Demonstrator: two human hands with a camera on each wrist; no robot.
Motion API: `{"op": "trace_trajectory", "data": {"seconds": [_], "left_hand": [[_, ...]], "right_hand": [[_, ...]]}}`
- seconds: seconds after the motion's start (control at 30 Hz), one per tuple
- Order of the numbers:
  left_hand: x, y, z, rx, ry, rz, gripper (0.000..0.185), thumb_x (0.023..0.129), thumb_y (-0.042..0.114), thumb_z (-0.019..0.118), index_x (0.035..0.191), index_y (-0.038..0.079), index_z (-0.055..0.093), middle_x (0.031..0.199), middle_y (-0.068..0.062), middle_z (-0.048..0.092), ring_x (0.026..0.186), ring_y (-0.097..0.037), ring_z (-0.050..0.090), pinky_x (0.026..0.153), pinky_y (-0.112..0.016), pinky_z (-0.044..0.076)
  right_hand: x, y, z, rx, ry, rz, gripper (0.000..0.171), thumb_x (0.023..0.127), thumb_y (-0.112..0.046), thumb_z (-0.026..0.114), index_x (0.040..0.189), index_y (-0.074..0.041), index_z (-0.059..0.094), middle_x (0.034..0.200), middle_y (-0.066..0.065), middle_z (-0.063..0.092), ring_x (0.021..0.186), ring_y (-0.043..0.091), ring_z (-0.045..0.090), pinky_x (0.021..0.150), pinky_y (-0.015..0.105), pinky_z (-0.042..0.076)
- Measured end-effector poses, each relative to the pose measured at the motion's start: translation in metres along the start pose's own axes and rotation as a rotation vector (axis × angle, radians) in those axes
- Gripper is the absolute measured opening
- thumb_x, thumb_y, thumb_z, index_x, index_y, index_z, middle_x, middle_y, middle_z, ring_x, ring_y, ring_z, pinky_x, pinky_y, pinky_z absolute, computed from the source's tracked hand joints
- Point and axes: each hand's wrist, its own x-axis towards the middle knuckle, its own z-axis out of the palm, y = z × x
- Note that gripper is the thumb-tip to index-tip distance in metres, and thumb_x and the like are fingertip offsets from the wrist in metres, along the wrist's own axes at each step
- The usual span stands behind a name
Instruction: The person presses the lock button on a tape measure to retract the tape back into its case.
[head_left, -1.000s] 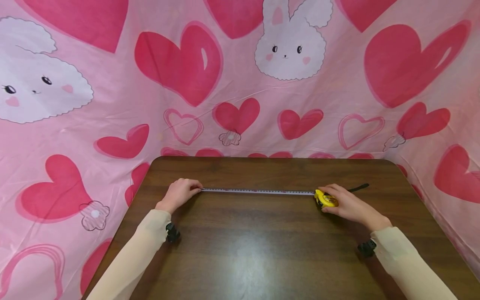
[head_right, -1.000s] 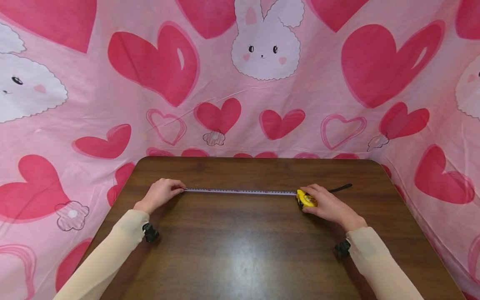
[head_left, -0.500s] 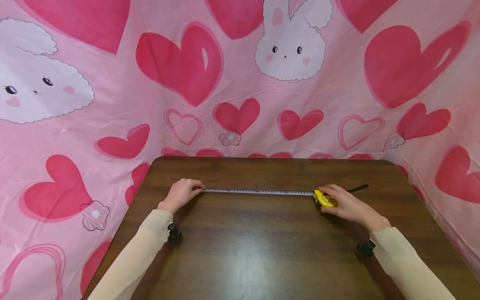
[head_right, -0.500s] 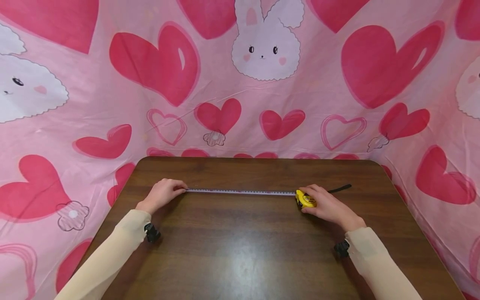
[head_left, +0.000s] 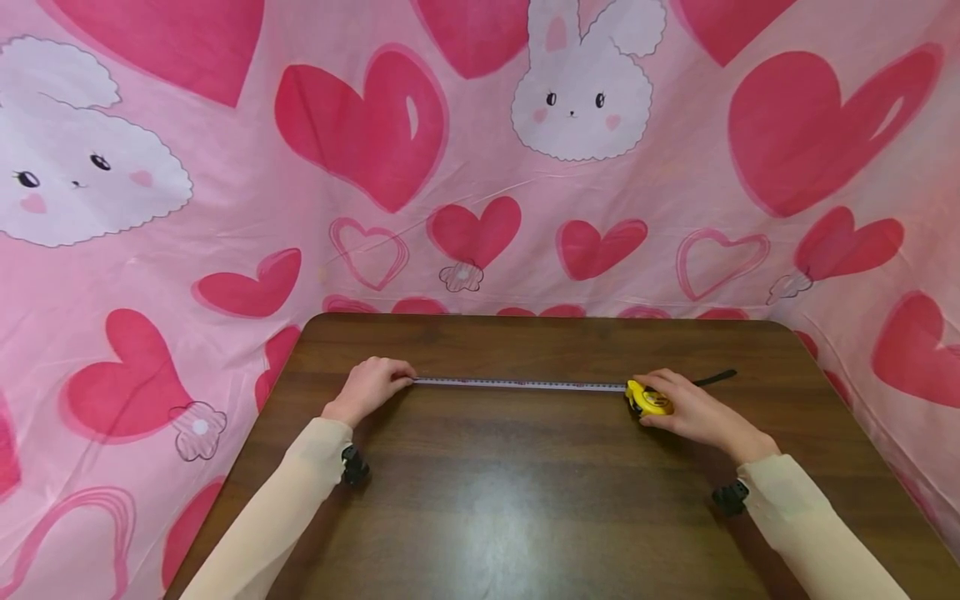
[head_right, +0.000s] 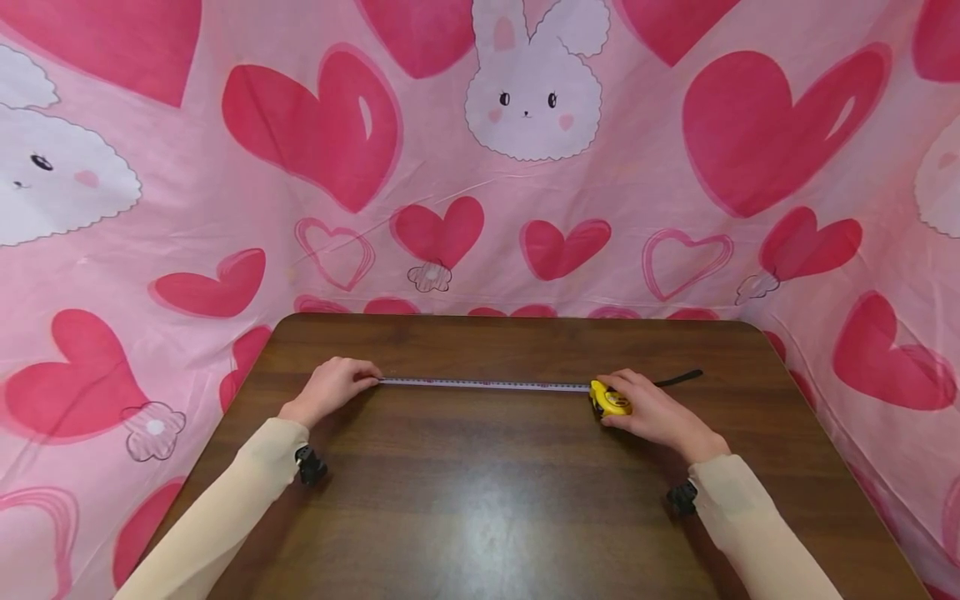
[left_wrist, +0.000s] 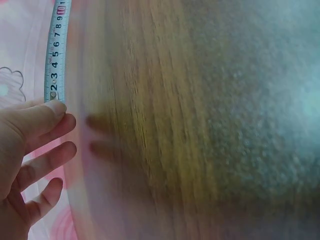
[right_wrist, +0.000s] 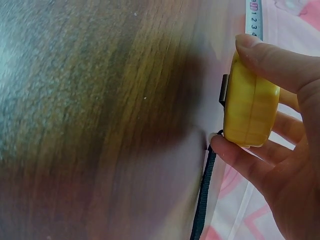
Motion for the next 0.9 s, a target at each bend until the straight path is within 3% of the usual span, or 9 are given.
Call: {"op": "trace_trajectory", "data": {"seconds": [0.9], "left_hand": [[0.011,0.01,0.007,0.014,-0.014,0.012,0.013,0.096,0.018,0.076,0.108,0.017,0.081,0.106,-0.001,0.078,0.095,-0.022,0.07,0.095,-0.049,0.058]], "right_hand": [[0.005,-0.003,0.001,0.01,0.001,-0.006,0.069,0.092,-0.03,0.082,0.147,-0.001,0.053,0.137,0.023,0.056,0.117,0.037,0.058,0.103,0.065,0.047]]}}
